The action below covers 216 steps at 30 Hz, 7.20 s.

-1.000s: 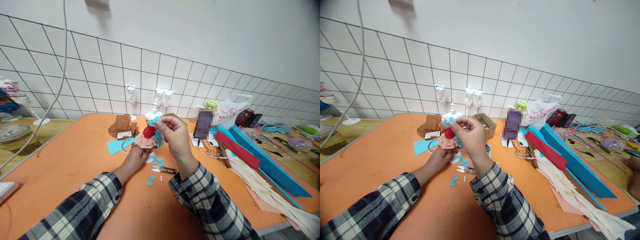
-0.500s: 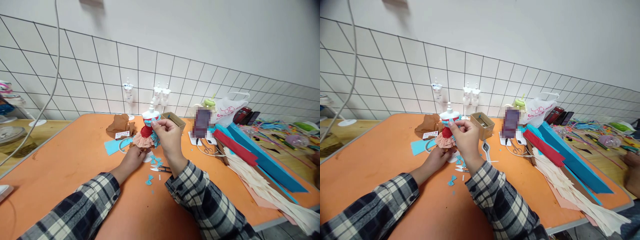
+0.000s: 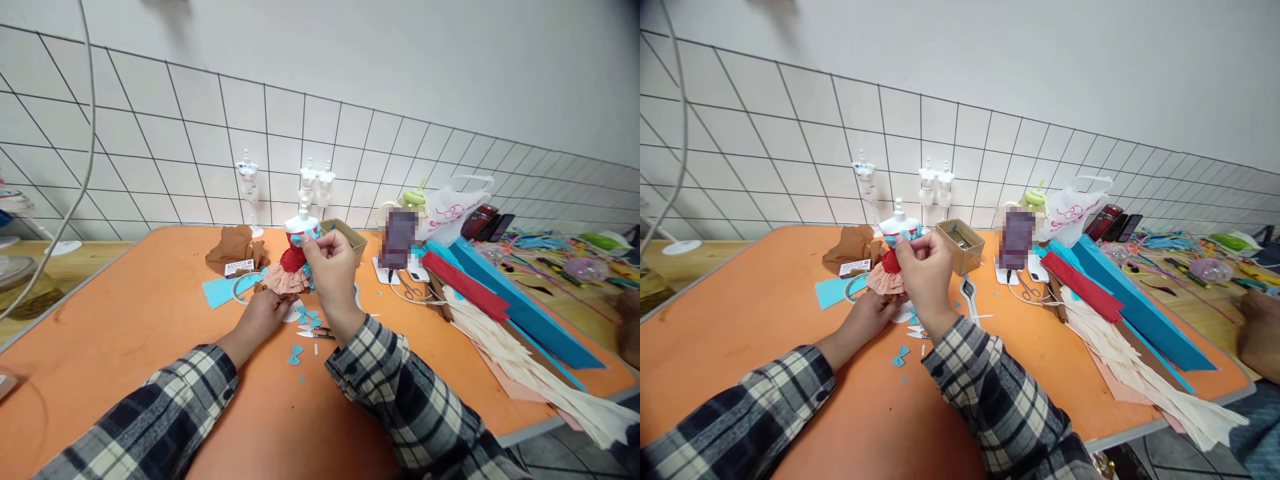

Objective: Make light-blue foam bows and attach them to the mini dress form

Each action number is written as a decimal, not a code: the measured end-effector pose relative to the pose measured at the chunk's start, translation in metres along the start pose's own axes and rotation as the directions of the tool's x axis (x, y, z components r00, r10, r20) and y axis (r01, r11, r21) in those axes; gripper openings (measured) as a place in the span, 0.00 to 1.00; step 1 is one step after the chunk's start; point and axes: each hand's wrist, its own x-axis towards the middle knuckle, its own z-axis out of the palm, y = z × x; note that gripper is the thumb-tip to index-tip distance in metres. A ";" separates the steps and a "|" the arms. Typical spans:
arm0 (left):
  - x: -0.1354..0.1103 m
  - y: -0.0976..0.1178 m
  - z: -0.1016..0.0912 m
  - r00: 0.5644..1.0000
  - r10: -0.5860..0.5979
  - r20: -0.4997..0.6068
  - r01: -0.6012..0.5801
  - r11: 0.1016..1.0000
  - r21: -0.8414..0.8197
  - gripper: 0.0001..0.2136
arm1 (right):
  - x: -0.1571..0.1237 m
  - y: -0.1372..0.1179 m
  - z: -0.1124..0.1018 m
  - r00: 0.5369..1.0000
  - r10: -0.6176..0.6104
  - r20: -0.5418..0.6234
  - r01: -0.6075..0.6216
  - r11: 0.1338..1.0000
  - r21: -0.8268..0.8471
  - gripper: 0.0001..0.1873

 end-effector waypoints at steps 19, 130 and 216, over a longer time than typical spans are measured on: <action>0.001 -0.006 0.000 1.000 0.011 -0.004 -0.011 0.999 -0.053 0.13 | 0.008 0.002 -0.017 0.839 -0.522 0.152 0.522 0.697 -0.491 0.04; -0.005 0.003 -0.003 0.997 -0.076 0.021 0.077 0.994 -0.082 0.09 | 0.002 -0.020 -0.042 0.835 -0.053 0.548 0.255 0.919 -0.300 0.05; -0.005 0.011 0.002 0.996 -0.064 0.058 0.061 0.997 0.042 0.11 | 0.015 -0.039 -0.040 0.902 -0.185 0.390 0.378 0.776 -0.505 0.03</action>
